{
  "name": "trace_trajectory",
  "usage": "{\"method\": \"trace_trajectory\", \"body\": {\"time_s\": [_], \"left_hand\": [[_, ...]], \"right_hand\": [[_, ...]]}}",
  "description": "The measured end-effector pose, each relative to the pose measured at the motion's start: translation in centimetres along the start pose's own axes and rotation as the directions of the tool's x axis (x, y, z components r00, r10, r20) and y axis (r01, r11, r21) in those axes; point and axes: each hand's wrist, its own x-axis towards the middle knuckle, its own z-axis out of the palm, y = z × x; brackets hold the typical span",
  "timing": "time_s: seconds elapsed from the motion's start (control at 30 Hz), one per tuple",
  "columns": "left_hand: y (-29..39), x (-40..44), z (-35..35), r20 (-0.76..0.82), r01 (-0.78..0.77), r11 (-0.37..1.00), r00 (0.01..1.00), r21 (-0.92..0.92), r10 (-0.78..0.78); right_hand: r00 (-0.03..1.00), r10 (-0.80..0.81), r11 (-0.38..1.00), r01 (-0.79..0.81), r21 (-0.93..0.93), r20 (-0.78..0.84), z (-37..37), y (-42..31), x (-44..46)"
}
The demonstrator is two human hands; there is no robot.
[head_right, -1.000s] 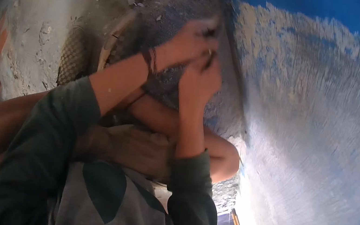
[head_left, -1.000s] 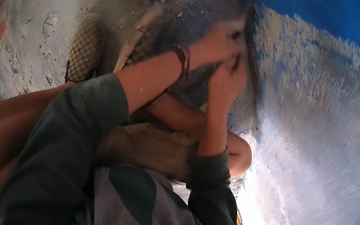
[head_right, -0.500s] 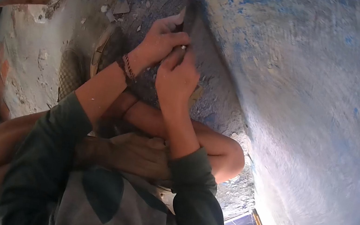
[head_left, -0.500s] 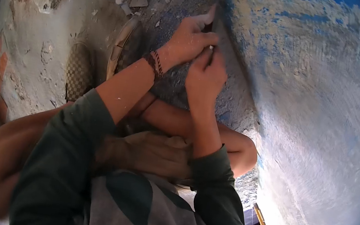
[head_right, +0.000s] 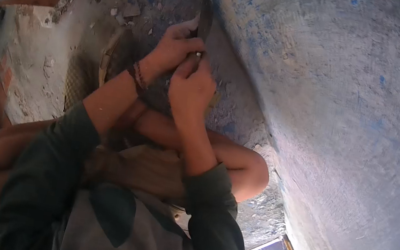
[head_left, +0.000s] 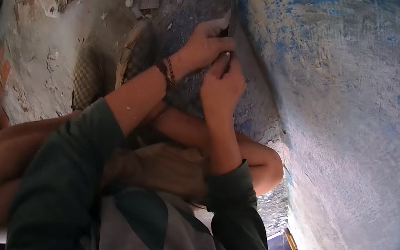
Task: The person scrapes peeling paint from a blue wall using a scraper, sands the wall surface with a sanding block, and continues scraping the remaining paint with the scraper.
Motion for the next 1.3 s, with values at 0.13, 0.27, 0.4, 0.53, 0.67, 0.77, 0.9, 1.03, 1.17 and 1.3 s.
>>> {"method": "trace_trajectory", "body": {"time_s": [0.13,0.27,0.4,0.53,0.67,0.77,0.9,1.03,1.17,1.3], "left_hand": [[0.7,1.5,-2.2,0.022,0.279,0.956,0.959,0.094,-0.282],[1.3,0.1,-0.4,-0.01,0.106,0.993,0.994,0.047,-0.106],[1.5,1.4,-2.3,0.067,0.276,0.961,0.959,-0.026,-0.274],[1.6,0.3,-0.5,0.058,0.097,0.994,0.993,0.058,-0.1],[0.5,-0.8,0.7,0.057,0.205,0.979,0.977,0.001,-0.205],[-0.1,-2.8,3.0,0.078,0.287,0.928,0.958,-0.238,-0.276],[-1.0,-4.4,5.1,0.009,-0.299,0.953,0.954,0.046,0.299],[0.4,-4.9,5.7,-0.133,-0.011,0.98,0.991,-0.199,-0.015],[-1.1,-5.0,5.3,0.066,0.221,0.933,0.975,-0.285,-0.211],[0.5,-5.9,4.4,0.142,-0.444,0.819,0.895,0.364,0.422]], "right_hand": [[0.999,0.026,0.991,-0.021,-0.134,0.033,2.2,1.3,1.7],[0.999,0.024,0.999,-0.025,-0.03,-0.021,0.6,-0.4,0.6],[1.0,-0.006,0.997,0.006,-0.07,0.004,1.3,0.2,1.2],[0.983,-0.151,0.988,0.148,-0.039,-0.101,-0.5,-0.1,0.0],[0.996,0.019,0.998,-0.014,-0.058,0.089,-3.5,0.3,1.4],[0.893,0.248,0.873,-0.374,0.313,0.376,-8.1,-2.9,-1.1],[0.947,-0.153,0.926,0.037,0.376,0.284,-8.3,-2.2,-0.9],[0.896,-0.443,0.874,0.437,-0.211,0.02,-6.8,-2.8,-1.1],[0.633,-0.755,0.653,0.706,-0.274,-0.168,-5.2,-2.1,1.5],[0.602,-0.795,0.558,0.776,0.292,-0.08,-2.2,-2.7,1.3]]}}
